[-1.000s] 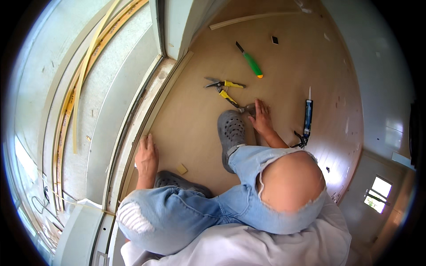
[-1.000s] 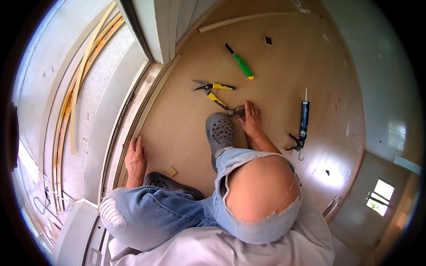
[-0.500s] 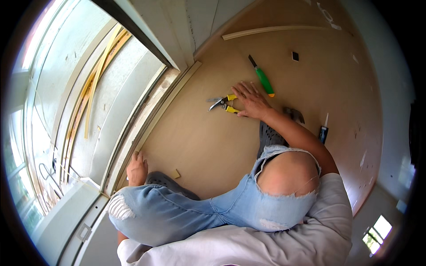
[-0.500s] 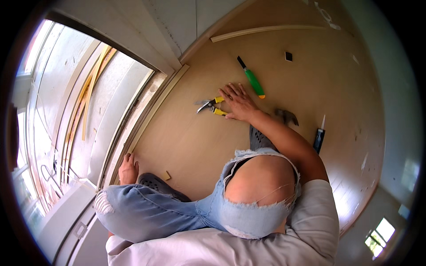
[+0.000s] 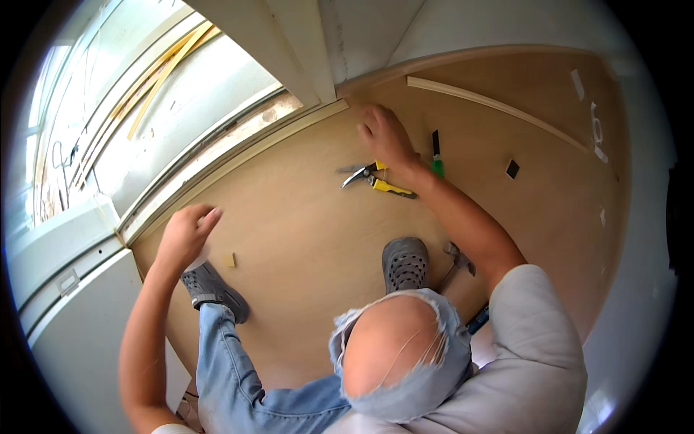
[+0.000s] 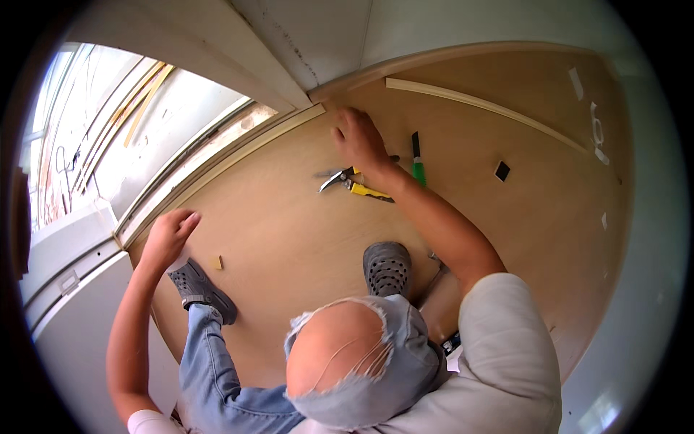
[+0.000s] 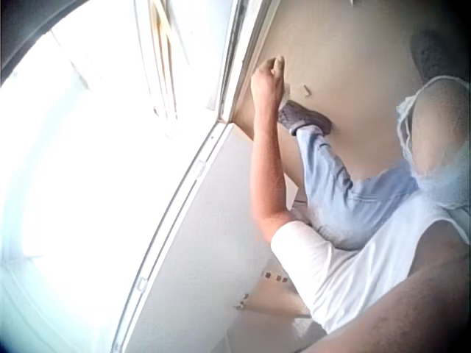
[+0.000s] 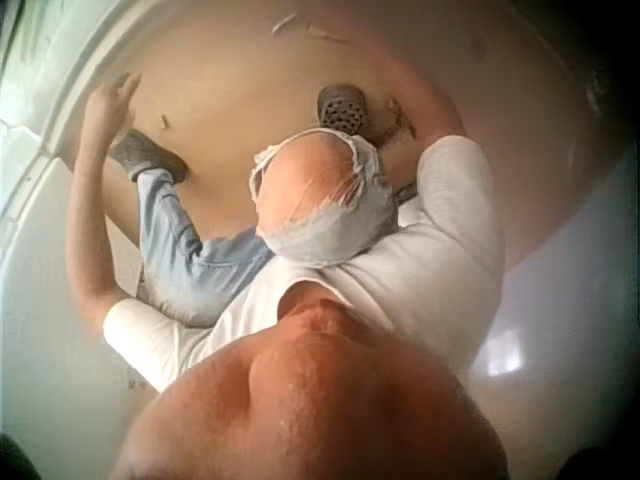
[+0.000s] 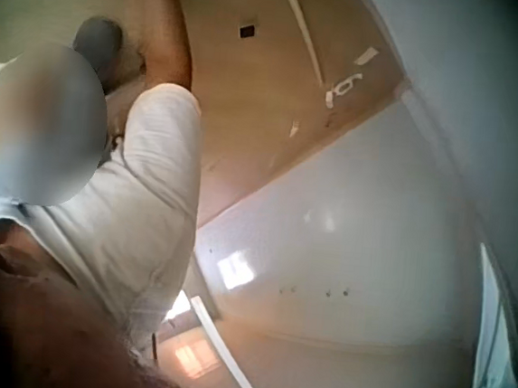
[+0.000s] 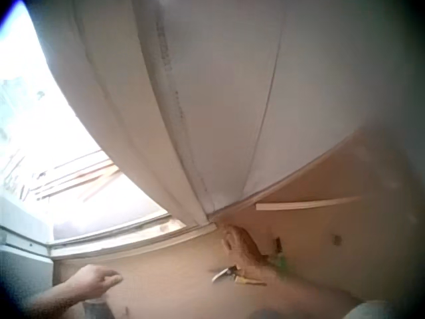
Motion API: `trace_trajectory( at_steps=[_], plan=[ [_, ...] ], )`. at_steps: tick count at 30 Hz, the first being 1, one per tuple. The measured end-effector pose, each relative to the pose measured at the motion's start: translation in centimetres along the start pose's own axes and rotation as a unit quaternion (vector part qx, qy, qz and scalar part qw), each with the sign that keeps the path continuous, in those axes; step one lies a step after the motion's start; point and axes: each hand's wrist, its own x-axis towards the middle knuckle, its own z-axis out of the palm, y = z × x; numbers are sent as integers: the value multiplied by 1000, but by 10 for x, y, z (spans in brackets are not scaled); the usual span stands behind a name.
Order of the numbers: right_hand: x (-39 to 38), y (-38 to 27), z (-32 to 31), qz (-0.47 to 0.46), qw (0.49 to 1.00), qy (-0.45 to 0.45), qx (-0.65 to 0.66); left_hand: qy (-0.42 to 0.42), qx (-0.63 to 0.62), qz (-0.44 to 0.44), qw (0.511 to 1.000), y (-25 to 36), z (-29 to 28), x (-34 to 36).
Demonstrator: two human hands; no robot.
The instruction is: The person applies sealant along the base of a wall using a caulking gun and smooths it with a finger. They then cut a long strip of trim material to length using shears and install it along the base of a window frame.
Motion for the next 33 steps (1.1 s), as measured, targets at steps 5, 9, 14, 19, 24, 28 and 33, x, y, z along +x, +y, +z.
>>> trace_trajectory(
  at_steps=[5,9,14,19,24,28,33],
  plan=[
    [22,6,37,143,978,14,150,36,-241,-35,969,47,88,67],
    [5,-24,14,183,950,-9,253,73,-702,-94,702,86,168,96],
    [-43,-38,-33,144,889,-47,432,36,-902,-47,428,127,206,112],
    [-60,-16,-81,91,974,-90,188,56,-832,38,551,135,210,102],
    [-90,11,-85,-142,960,-192,-144,74,-853,107,505,144,216,84],
    [-103,7,-85,-126,949,-223,-184,61,-859,97,499,159,224,65],
    [-74,9,-162,227,864,-441,86,56,-866,109,485,180,234,46]
  ],
)
